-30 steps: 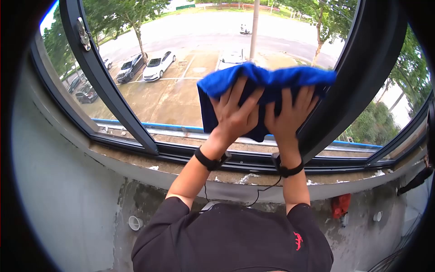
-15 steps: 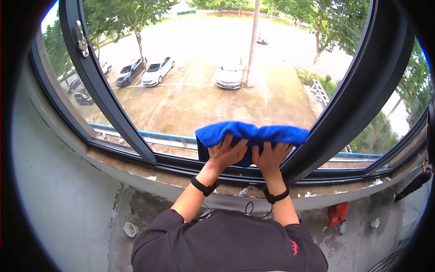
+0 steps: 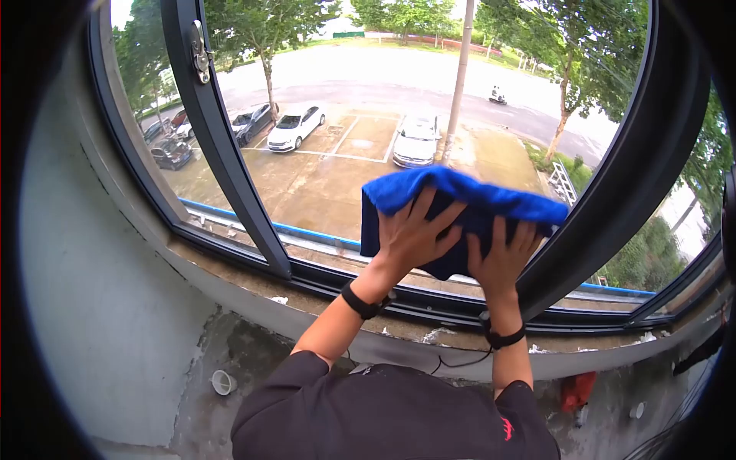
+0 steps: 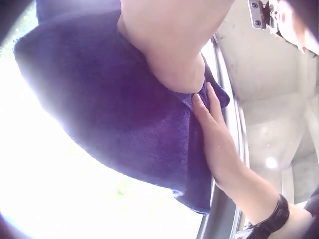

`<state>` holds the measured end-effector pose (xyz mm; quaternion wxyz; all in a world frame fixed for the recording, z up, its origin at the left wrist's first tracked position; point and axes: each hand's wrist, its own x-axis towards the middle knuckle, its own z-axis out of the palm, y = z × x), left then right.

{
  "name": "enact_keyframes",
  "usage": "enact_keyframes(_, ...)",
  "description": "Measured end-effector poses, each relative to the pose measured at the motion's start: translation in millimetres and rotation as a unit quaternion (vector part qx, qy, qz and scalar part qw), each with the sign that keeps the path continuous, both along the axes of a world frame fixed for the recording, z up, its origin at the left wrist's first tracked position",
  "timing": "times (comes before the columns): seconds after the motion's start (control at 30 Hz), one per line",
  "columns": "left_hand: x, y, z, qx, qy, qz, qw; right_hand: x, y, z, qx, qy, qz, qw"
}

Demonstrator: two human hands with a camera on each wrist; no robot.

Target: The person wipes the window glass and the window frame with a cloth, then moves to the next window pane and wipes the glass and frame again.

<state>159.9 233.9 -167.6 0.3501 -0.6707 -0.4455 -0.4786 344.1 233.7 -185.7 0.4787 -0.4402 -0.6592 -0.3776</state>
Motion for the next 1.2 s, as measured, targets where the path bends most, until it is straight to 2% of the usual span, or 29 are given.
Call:
enact_keyframes(0.03,2,-1,27,0.033,0.007,0.021,0.999,-2,5,21,0.030,0.013,0.002,0.999)
enact_keyframes(0.1,6,-2,63,0.027,-0.007,0.011,1.000,-7,11,57,0.076,0.034,0.021,0.996)
enact_keyframes(0.23,9,-7,70,0.036,-0.032,0.044,0.998,-13,7,60,0.072,0.063,-0.007,0.995)
enact_keyframes(0.37,2,1,18,0.033,-0.034,0.054,0.997,-3,15,3,0.075,0.028,0.016,0.997)
enact_keyframes(0.5,7,-6,-62,-0.033,-0.024,0.051,0.998,-3,5,-53,-0.004,0.019,-0.007,1.000)
enact_keyframes(0.6,13,-14,-117,-0.084,-0.031,0.035,0.995,-5,-8,-118,-0.101,0.042,0.005,0.994)
enact_keyframes(0.67,12,-20,-140,-0.136,-0.040,0.010,0.990,-6,-24,-127,-0.141,0.065,0.017,0.988)
enact_keyframes(0.8,7,-19,-98,-0.099,-0.035,-0.018,0.994,-24,-43,-70,-0.128,0.114,0.022,0.985)
enact_keyframes(0.87,6,-13,-61,-0.066,-0.016,-0.001,0.998,-26,-43,-23,-0.088,0.103,0.049,0.990)
enact_keyframes(0.97,10,-6,16,0.002,-0.023,0.007,1.000,-25,-22,37,0.007,0.088,0.100,0.991)
enact_keyframes(1.07,18,-7,86,0.022,-0.061,0.016,0.998,-30,-2,92,0.082,0.093,0.079,0.989)
enact_keyframes(1.13,18,-7,98,0.041,-0.060,0.026,0.997,-32,0,104,0.094,0.100,0.080,0.987)
enact_keyframes(1.2,18,-6,91,0.047,-0.055,-0.010,0.997,-32,4,104,0.080,0.087,0.028,0.993)
